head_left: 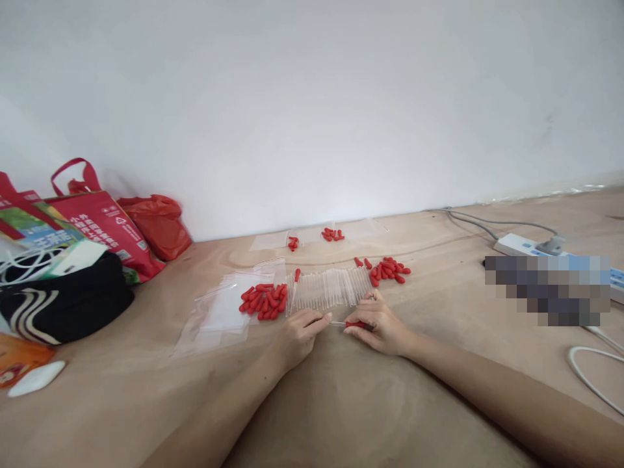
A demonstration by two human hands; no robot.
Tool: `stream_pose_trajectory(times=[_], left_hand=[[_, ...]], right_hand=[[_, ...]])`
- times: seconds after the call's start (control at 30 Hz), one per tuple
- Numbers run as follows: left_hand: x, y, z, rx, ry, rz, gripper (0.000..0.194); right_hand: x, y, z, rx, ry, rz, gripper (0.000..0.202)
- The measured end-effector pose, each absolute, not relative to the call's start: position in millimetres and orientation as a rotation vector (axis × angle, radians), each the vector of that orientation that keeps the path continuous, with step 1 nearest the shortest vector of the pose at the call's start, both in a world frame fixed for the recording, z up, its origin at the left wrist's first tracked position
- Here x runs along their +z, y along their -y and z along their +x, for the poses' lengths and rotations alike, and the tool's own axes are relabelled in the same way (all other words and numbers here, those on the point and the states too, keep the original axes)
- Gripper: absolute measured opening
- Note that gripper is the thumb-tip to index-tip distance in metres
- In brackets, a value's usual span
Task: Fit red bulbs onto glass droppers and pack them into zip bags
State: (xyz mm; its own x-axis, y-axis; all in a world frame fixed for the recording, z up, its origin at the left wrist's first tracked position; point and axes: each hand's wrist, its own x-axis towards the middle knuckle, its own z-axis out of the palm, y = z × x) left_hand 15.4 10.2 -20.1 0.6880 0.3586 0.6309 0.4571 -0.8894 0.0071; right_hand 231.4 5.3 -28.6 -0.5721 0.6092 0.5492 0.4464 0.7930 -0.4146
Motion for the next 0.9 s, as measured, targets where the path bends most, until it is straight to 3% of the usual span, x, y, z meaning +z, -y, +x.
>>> stream_pose_trajectory(times=[0.5,0.9], left_hand=[[-21.9,-14.1,14.5,-1.036,0.899,-2.708,0.02],[-19.1,-7.3,19.8,-0.929,0.921,-2.664,0.022]], right_hand=[[-25.9,-14.4,230.6,0.365,2.219,-0.852,0.015],[-25.9,-9.3,228.9,0.231,2.283,-0.791,0.017]])
